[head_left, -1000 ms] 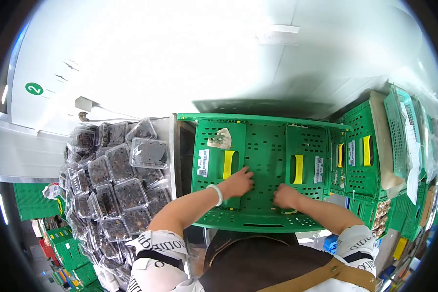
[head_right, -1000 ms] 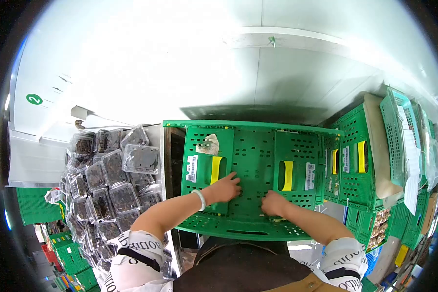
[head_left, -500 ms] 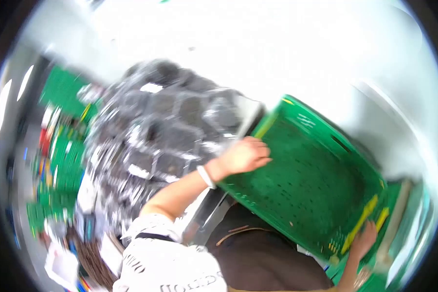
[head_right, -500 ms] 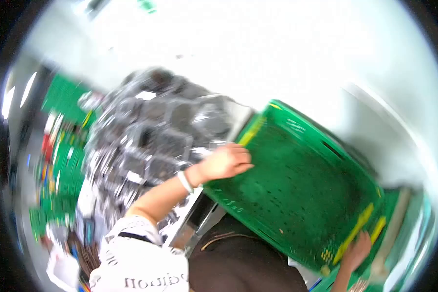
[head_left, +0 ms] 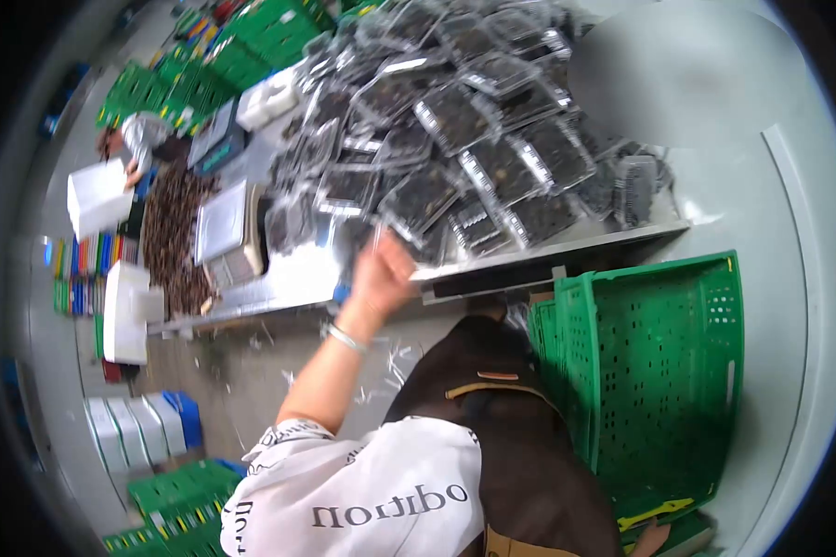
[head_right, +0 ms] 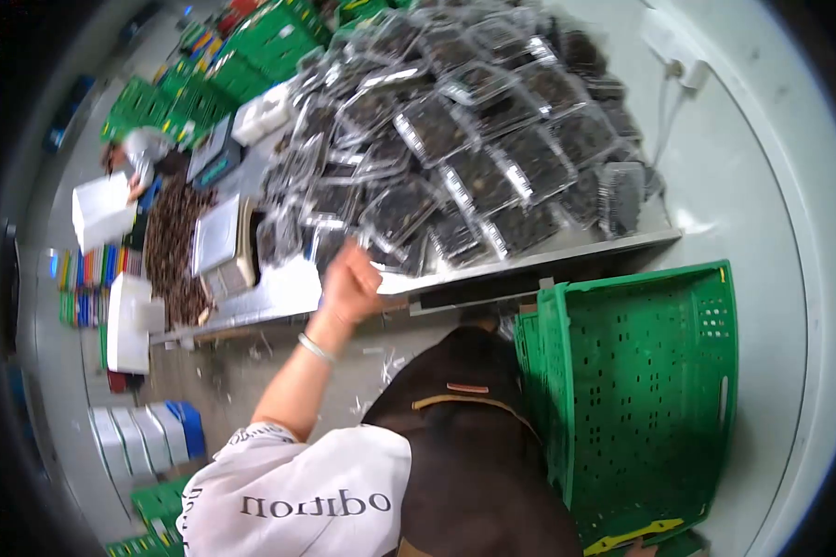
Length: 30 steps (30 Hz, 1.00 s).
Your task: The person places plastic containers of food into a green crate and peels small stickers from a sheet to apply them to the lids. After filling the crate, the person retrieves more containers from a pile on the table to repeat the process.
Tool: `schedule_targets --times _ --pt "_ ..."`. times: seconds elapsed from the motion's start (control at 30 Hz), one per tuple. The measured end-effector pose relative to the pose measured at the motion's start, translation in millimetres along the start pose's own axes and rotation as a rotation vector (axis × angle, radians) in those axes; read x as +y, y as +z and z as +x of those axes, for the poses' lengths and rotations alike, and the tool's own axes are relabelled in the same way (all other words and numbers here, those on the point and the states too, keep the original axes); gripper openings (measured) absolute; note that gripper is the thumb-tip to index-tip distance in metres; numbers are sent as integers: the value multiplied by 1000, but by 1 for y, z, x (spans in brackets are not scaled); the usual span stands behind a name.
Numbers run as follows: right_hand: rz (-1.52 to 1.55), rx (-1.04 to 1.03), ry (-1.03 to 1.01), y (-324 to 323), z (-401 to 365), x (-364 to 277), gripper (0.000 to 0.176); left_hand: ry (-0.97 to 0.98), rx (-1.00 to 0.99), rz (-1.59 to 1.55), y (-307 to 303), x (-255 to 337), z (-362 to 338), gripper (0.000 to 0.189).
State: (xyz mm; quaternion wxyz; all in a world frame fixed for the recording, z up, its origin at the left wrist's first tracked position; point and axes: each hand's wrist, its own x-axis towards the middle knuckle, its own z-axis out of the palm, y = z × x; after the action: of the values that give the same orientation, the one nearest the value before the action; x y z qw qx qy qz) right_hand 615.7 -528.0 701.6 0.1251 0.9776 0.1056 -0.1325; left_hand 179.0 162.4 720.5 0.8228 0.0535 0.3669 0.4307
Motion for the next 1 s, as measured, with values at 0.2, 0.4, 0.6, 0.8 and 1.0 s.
schedule_targets --times 0.2,0.4,0.6,0.8,1.0 --pt "147 365 -480 -98 109 -106 40 288 716 627 -118 79 -6 20" --pt "1194 -703 -908 -181 -37 -462 28 523 882 1648 -199 97 49 77" --pt "1169 -1106 -812 -90 -108 -685 34 587 739 1628 -192 119 70 71" --pt "637 -662 -1382 -66 -206 -793 34 705 688 1247 -233 136 38 47" --pt "-78 -19 -2307 -67 -317 -859 63 314 275 1766 -277 98 52 38"
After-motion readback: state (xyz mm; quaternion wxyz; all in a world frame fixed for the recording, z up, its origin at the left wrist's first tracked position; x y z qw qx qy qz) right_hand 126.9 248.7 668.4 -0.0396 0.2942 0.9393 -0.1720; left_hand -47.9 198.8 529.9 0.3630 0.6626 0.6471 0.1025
